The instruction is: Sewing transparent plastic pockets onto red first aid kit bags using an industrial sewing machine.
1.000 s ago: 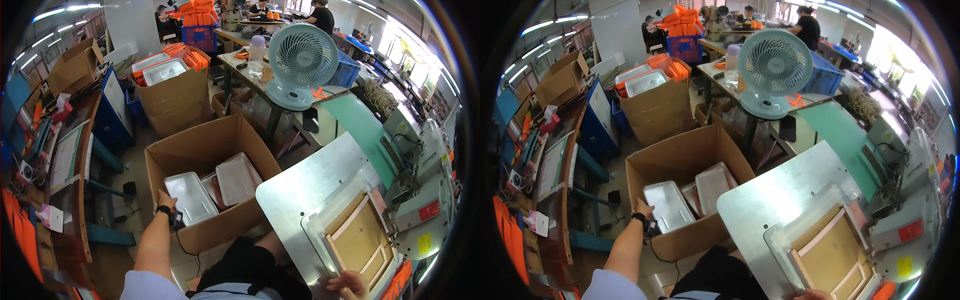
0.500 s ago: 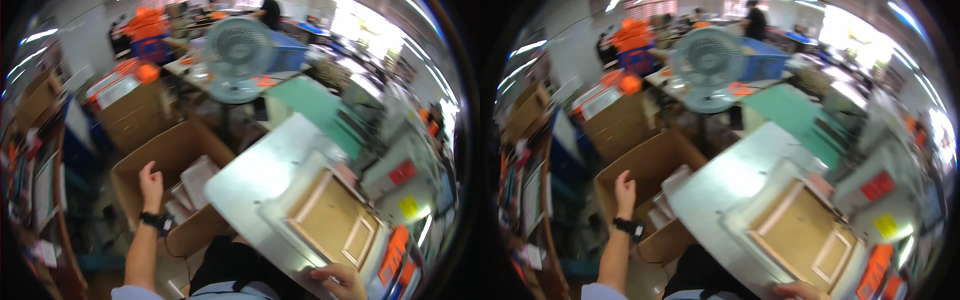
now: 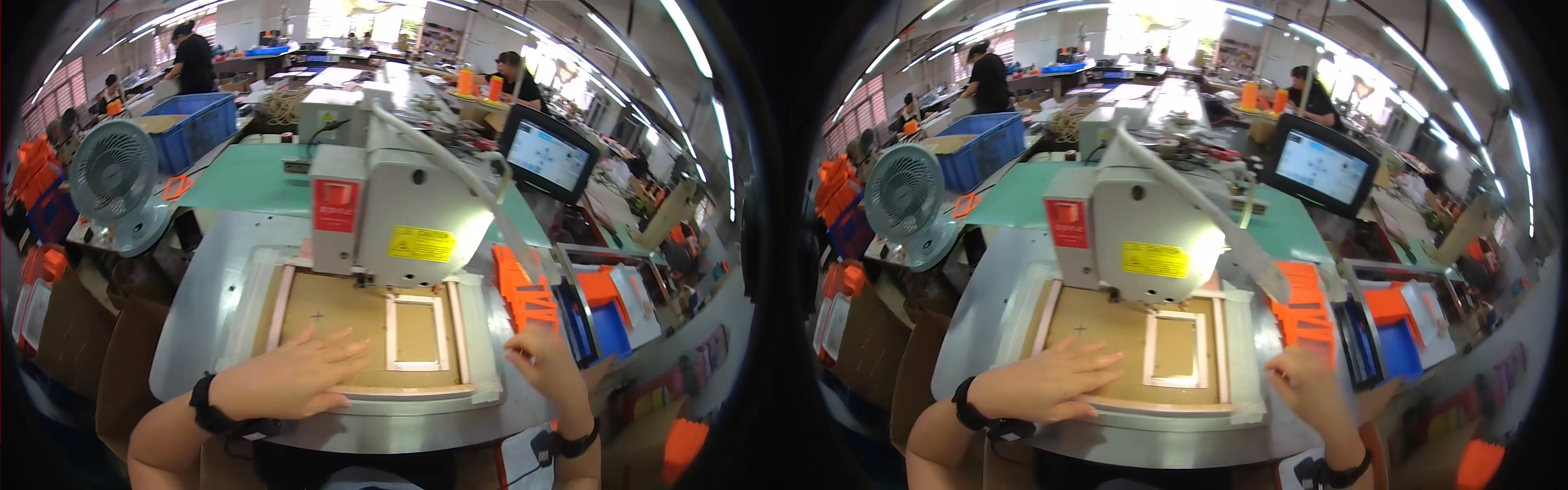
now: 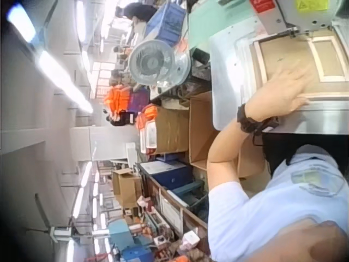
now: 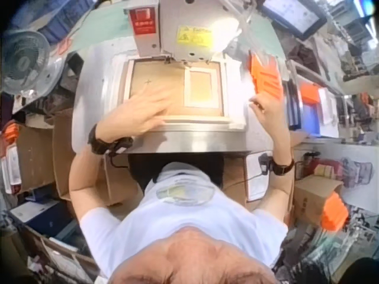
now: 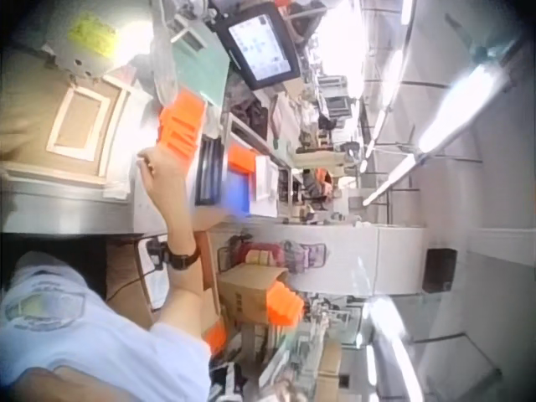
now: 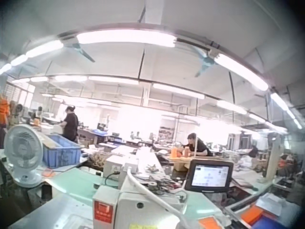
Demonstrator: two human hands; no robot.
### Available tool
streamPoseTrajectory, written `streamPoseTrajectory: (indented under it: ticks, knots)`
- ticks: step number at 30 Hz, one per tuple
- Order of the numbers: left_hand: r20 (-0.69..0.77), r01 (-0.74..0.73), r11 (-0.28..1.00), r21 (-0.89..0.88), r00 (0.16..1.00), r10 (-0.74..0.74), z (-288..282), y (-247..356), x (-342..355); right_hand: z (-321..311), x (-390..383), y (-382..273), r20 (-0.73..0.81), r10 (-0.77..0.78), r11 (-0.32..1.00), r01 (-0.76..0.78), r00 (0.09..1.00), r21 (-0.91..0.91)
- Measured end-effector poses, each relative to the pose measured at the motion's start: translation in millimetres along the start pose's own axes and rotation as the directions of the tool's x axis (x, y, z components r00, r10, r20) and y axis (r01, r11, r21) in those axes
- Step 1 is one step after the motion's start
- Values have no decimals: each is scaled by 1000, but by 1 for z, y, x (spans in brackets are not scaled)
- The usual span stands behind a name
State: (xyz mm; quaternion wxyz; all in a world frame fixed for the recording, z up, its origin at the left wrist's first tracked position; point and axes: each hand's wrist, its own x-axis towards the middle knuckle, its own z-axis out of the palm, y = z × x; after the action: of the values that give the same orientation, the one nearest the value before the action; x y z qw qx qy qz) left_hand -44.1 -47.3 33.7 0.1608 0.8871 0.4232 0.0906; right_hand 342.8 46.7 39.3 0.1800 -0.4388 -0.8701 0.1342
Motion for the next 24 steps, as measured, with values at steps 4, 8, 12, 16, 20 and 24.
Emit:
streamPoseTrajectory:
  ticks: [4, 8, 12, 16, 20, 24]
  knots:
    - [123, -23, 997, 72, 992, 14, 16, -22, 50, -26, -9, 58, -186, 111, 979, -140, 976, -147]
    - [140, 171, 941, 292, 966, -219, 2, -51, 65, -36, -21, 96, -104, 150, 967, -168, 983, -192]
    - [16, 213, 942, 260, 974, -225, -7, -85, 47, -27, -17, 115, -38, 184, 968, -187, 982, -165]
    - [-35, 253, 947, 198, 967, -251, -14, -75, 37, -29, -12, 122, -1, 202, 970, -200, 979, -139]
    - [98, 235, 966, 105, 964, -246, -25, -55, 35, -32, -13, 121, -94, 134, 969, -150, 986, -194]
    - [125, 175, 980, 89, 975, -186, -22, -39, 21, -47, -23, 121, -9, 360, 920, -353, 933, 171]
